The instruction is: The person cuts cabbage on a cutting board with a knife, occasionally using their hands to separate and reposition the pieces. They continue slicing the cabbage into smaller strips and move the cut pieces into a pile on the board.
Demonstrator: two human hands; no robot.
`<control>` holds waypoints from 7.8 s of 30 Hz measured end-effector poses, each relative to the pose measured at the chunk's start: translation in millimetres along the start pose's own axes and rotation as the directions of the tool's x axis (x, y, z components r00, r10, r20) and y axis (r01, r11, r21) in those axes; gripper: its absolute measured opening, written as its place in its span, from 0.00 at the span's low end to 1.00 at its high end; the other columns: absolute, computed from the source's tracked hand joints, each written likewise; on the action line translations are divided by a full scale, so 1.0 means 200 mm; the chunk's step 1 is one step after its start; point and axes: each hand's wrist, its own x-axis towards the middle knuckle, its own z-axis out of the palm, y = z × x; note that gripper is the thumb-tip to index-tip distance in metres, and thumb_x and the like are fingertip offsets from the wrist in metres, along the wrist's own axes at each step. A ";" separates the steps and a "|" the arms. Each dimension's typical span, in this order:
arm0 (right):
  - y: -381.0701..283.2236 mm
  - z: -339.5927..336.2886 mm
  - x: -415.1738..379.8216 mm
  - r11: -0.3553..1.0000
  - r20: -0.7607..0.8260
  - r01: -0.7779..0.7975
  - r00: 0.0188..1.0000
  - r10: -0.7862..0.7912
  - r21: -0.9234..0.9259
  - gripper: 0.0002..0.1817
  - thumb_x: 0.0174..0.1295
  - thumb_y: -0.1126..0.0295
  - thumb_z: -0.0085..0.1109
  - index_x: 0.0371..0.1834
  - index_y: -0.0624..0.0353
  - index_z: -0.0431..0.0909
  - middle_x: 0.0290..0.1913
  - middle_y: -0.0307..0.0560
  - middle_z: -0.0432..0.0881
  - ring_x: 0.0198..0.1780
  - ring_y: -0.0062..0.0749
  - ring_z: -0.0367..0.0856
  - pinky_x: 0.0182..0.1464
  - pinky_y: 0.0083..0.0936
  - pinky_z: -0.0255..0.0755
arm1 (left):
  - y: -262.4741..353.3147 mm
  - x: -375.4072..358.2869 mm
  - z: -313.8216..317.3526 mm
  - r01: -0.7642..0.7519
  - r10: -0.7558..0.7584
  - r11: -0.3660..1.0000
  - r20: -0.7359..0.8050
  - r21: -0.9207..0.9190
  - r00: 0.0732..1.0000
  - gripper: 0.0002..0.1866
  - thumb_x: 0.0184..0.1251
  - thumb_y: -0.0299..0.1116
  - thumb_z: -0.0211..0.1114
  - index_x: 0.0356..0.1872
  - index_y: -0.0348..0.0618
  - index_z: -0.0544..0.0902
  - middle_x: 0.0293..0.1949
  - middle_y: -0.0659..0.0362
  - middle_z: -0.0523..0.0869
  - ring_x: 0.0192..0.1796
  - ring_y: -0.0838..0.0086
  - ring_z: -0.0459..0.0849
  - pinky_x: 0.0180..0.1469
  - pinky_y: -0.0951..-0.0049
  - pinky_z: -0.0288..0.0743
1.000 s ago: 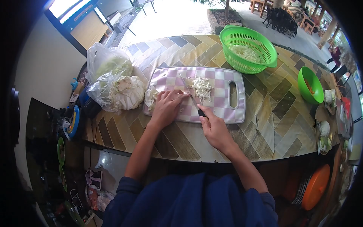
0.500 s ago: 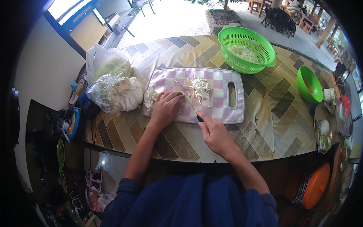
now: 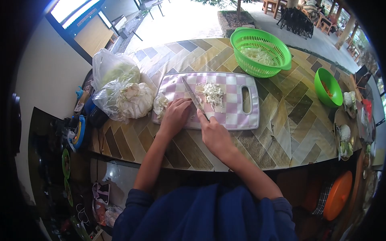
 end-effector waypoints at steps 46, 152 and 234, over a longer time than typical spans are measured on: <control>0.05 -0.14 -0.10 0.923 -0.075 0.005 0.997 0.027 0.385 0.22 0.71 0.73 0.48 0.68 0.61 0.67 0.43 0.73 0.81 0.46 0.67 0.81 0.48 0.48 0.73 | 0.05 0.03 0.01 0.001 -0.001 0.996 0.007 0.092 1.000 0.15 0.64 0.27 0.61 0.51 0.37 0.83 0.52 0.54 0.83 0.55 0.57 0.79 0.60 0.58 0.71; -0.07 0.02 -0.10 0.996 0.039 -0.076 0.996 0.079 -0.054 0.34 0.66 0.76 0.49 0.77 0.52 0.58 0.40 0.64 0.77 0.36 0.62 0.84 0.39 0.49 0.80 | 0.03 0.03 0.03 0.054 -0.058 0.996 -0.044 -0.074 0.997 0.10 0.66 0.26 0.58 0.44 0.31 0.82 0.52 0.45 0.83 0.59 0.51 0.78 0.61 0.58 0.72; 0.01 -0.03 0.01 1.000 -0.002 -0.019 1.000 0.019 0.010 0.27 0.70 0.74 0.46 0.73 0.56 0.63 0.39 0.66 0.79 0.38 0.63 0.83 0.42 0.50 0.76 | 0.06 0.05 0.02 0.197 -0.204 0.976 -0.080 -0.093 0.976 0.18 0.65 0.38 0.65 0.49 0.34 0.83 0.50 0.45 0.85 0.52 0.50 0.83 0.59 0.59 0.71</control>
